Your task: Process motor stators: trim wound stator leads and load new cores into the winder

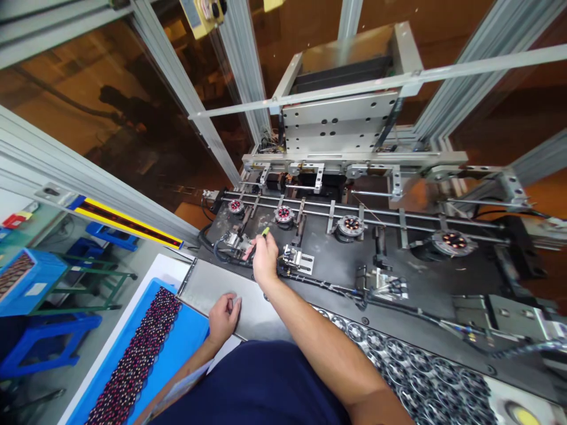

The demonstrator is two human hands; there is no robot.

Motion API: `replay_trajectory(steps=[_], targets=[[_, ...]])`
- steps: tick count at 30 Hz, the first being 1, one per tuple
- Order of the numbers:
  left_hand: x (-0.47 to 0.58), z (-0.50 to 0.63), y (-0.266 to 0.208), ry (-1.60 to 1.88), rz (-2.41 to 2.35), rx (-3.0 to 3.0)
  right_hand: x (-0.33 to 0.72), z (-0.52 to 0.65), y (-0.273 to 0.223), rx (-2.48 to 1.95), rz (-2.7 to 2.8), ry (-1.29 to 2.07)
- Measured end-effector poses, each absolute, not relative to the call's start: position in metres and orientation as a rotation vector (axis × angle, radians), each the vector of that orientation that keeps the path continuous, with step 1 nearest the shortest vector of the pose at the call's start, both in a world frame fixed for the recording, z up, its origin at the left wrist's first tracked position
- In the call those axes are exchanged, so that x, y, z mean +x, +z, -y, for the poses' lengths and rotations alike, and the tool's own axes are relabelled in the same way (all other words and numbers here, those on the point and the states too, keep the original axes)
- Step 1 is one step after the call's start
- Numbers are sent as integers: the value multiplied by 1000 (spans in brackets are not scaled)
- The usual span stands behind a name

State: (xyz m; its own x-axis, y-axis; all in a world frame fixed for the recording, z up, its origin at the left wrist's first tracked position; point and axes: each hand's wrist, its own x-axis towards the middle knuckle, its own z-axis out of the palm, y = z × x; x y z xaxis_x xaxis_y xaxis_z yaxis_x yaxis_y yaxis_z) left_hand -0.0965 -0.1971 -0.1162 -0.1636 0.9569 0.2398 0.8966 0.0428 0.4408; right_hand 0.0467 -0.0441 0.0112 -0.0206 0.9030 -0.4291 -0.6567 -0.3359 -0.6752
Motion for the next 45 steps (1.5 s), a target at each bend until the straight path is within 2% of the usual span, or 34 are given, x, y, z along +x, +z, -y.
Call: replay_trajectory(steps=[4, 7, 12, 19, 40, 45], targets=[[-96, 197, -116, 779, -2186, 1955, 89, 94, 58, -829, 572, 1919], [-96, 198, -116, 799, -2188, 1939, 143, 117, 75, -827, 611, 1923], [-97, 201, -119, 819, -2185, 1910, 207, 100, 48, -1133, 474, 1598], [-99, 200, -120, 792, -2180, 1954, 211, 80, 12, -1200, 346, 1480], [-102, 201, -126, 717, -2201, 1975, 216, 70, 1, -1154, 260, 1481], [-102, 201, -128, 707, -2212, 1964, 205, 94, 31, -1098, 317, 1573]])
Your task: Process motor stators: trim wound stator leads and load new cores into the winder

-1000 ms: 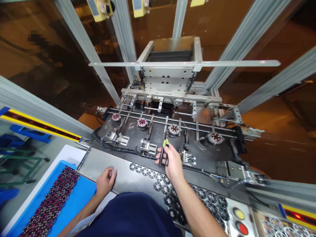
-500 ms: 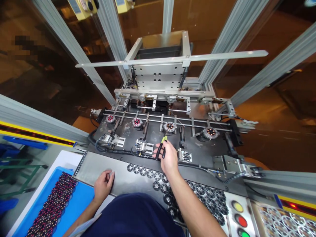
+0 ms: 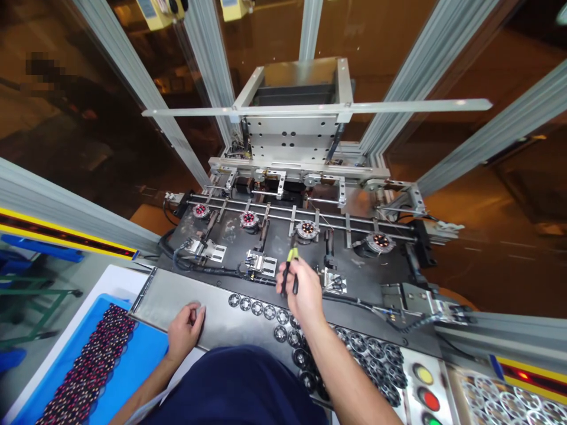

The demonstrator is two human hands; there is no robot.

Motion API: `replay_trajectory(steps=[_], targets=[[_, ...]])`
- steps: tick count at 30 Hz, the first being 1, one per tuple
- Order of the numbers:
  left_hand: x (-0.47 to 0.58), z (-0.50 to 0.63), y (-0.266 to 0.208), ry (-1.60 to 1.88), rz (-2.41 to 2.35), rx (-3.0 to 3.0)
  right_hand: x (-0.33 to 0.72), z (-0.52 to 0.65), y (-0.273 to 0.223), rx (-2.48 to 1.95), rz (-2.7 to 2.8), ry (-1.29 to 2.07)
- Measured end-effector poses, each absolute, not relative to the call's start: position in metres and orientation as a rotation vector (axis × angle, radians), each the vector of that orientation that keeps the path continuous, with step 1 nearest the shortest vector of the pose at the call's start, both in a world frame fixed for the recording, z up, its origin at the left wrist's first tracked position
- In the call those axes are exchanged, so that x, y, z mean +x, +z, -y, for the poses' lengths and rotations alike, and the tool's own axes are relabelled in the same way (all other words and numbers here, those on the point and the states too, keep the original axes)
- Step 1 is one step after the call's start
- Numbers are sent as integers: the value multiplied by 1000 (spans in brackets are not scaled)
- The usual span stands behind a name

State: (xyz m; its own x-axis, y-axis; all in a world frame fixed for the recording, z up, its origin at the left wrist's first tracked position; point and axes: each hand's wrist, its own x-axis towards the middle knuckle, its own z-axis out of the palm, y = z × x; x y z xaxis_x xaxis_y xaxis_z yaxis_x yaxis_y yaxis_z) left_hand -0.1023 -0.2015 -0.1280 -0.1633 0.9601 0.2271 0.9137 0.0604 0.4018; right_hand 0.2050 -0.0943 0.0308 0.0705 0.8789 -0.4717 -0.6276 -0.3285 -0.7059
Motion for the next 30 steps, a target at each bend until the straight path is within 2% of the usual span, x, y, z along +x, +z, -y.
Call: replay_trajectory(steps=[3, 6, 9, 14, 25, 30], targets=[[-103, 202, -130, 698, -2218, 1955, 216, 136, 62, -1036, 431, 1765], [-104, 204, -131, 693, -2216, 1946, 256, 162, 75, -986, 578, 1705], [-104, 204, -130, 702, -2202, 1944, 308, 154, 63, -1153, 564, 1494], [-106, 203, -128, 717, -2172, 1958, 365, 124, 26, -1363, 419, 1423], [-103, 203, -123, 695, -2196, 1926, 373, 113, 8, -1356, 355, 1428], [-99, 200, -114, 744, -2163, 1874, 373, 106, 15, -1361, 396, 1380]])
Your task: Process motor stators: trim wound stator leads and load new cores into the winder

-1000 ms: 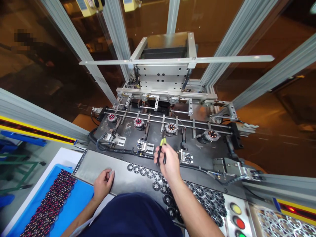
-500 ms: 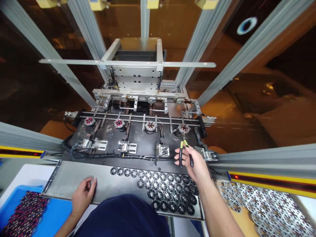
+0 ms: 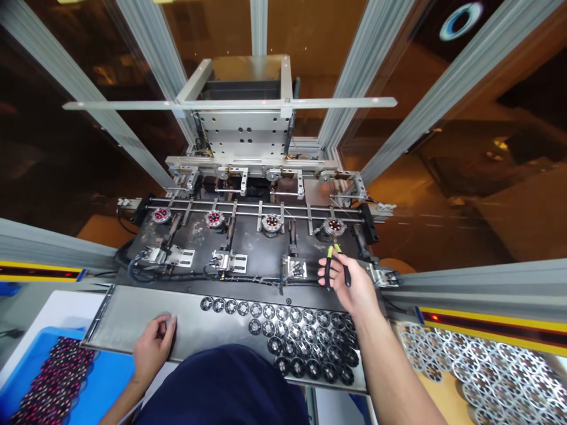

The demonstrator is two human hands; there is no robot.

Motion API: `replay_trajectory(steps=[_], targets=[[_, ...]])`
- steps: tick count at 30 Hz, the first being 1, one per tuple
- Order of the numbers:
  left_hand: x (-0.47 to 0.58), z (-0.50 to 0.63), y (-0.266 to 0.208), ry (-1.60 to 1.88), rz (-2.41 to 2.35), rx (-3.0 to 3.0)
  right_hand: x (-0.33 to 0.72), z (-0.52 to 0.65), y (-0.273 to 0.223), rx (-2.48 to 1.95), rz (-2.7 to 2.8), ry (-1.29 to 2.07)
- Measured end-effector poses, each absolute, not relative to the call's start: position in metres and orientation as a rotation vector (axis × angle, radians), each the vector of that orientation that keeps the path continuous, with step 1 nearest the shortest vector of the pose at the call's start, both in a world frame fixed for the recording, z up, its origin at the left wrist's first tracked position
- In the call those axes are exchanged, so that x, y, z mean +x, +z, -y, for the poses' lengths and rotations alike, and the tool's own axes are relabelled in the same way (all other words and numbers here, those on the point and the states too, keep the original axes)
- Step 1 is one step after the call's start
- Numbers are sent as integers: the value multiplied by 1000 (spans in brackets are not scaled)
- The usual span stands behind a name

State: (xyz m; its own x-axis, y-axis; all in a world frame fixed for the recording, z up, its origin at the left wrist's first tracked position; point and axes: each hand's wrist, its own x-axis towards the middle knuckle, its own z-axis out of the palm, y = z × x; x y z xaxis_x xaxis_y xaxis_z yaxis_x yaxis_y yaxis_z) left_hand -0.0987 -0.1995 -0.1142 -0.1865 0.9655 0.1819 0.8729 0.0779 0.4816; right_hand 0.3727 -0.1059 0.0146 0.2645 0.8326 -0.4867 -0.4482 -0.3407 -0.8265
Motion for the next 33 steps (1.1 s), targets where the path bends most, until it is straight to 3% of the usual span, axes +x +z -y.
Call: replay_trajectory(steps=[5, 11, 16, 22, 29, 33], targets=[[-90, 195, -101, 763, -2151, 1732, 340, 158, 43, -1310, 566, 1444], [-87, 199, -92, 741, -2038, 1483, 215, 194, 25, -1253, 1550, 1808], [-69, 221, -86, 707, -1768, 1349, 96, 177, -22, -1471, 2124, 1442], [-66, 227, -87, 696, -1756, 1359, 78, 190, -44, -1564, 2442, 1129], [-72, 223, -75, 667, -1957, 1626, 114, 173, -10, -1288, 2678, 776], [-104, 196, -40, 661, -2019, 1850, 165, 105, 35, -1175, 2620, 475]])
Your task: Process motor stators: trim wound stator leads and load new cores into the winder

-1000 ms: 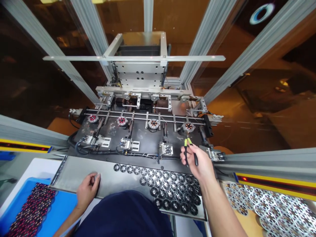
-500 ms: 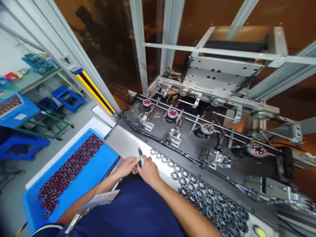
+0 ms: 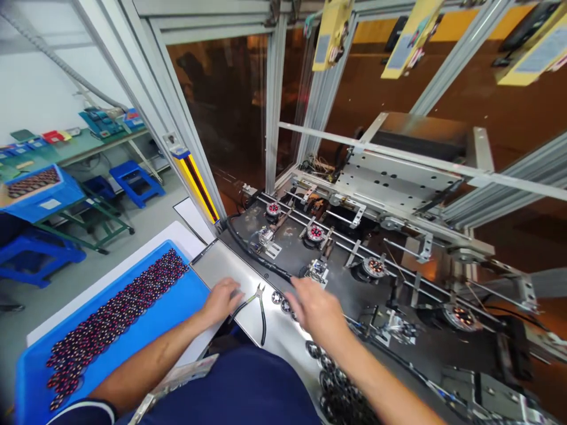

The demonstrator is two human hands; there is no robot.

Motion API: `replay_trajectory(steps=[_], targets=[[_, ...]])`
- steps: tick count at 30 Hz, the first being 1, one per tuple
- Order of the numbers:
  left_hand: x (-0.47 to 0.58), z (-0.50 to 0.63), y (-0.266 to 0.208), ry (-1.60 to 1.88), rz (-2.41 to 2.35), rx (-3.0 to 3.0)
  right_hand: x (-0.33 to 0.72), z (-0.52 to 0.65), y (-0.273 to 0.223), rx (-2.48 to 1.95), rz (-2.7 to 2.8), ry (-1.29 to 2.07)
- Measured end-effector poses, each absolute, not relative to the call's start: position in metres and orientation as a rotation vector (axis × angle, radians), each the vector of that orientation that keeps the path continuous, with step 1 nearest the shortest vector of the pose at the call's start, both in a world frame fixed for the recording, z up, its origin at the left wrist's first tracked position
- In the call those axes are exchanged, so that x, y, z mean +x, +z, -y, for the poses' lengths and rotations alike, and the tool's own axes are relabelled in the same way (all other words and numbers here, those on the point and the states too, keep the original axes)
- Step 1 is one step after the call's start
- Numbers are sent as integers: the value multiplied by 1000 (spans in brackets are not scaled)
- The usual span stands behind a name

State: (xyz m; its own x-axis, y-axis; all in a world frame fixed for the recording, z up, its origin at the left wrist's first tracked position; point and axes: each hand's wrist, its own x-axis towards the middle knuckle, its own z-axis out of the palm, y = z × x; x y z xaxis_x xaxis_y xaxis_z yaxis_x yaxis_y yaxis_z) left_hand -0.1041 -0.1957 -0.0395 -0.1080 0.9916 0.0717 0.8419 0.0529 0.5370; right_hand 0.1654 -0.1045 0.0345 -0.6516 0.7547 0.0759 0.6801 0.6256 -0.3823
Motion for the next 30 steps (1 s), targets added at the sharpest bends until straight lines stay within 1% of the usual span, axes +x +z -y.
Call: replay_trajectory(steps=[4, 7, 9, 14, 18, 25, 30], targets=[[-150, 104, 20, 705, -2058, 2086, 198, 4, 61, -1099, 2612, 271], [-162, 21, 52, 633, -1977, 2287, 194, -55, 54, -1010, 2674, 221], [-158, -24, 57, 526, -1898, 2393, 185, -78, 40, -967, 2715, 209], [-143, -82, 28, 258, -1764, 2493, 178, -96, 0, -958, 2767, 232], [-144, -98, 5, 143, -1696, 2496, 183, -100, -17, -974, 2788, 304], [-149, -121, -10, 51, -1611, 2457, 182, -99, -26, -1009, 2777, 420], [-148, -137, -17, 62, -1617, 2403, 180, -103, -21, -1041, 2757, 479]])
